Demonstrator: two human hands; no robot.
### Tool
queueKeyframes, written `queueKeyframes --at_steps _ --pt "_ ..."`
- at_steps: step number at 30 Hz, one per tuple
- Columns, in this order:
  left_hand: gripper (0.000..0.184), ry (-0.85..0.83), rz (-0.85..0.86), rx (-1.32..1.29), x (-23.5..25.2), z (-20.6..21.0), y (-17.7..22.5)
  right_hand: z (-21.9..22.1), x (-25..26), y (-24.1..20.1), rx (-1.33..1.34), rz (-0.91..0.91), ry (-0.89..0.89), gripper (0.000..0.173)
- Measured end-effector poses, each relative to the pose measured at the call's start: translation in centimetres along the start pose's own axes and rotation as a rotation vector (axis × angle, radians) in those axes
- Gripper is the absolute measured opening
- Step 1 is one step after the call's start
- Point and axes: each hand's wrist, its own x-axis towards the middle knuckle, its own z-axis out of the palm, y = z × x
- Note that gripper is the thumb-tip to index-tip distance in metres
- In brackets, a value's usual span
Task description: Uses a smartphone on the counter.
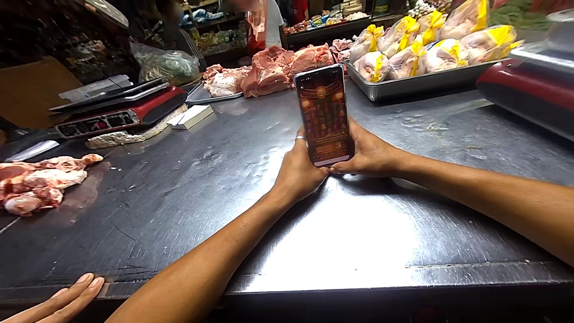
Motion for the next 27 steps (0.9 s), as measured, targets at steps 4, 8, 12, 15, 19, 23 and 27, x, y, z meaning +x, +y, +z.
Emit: queueKeyframes --at_steps 4,8,12,15,19,23,27 --pt "0.100 -0.001 -0.010 0.000 0.04 0.05 0.03 0.08 -0.05 -0.11 0.024 0.000 -0.001 0.096" --pt "0.100 -0.001 -0.005 0.001 0.01 0.05 0.01 0.06 -0.06 0.05 0.019 -0.023 0.000 0.096" --pt "0.099 0.001 -0.003 0.014 0.00 0.04 0.06 0.34 -0.44 -0.24 0.000 -0.004 0.022 0.094" --pt "0.099 0.003 -0.002 0.005 -0.06 0.04 0.17 0.38 -0.51 -0.34 -0.003 -0.003 0.020 0.093" --pt "0.100 0.003 -0.003 -0.005 -0.05 0.03 0.14 0.17 -0.20 -0.25 0.021 -0.001 0.001 0.095" --pt "0.101 0.003 0.000 -0.003 -0.01 0.09 0.02 0.16 -0.20 -0.07 0.018 -0.024 0.005 0.096" --pt "0.101 -0.001 0.002 -0.003 -0.06 0.05 0.04 0.33 -0.42 -0.20 0.005 -0.022 0.016 0.094"
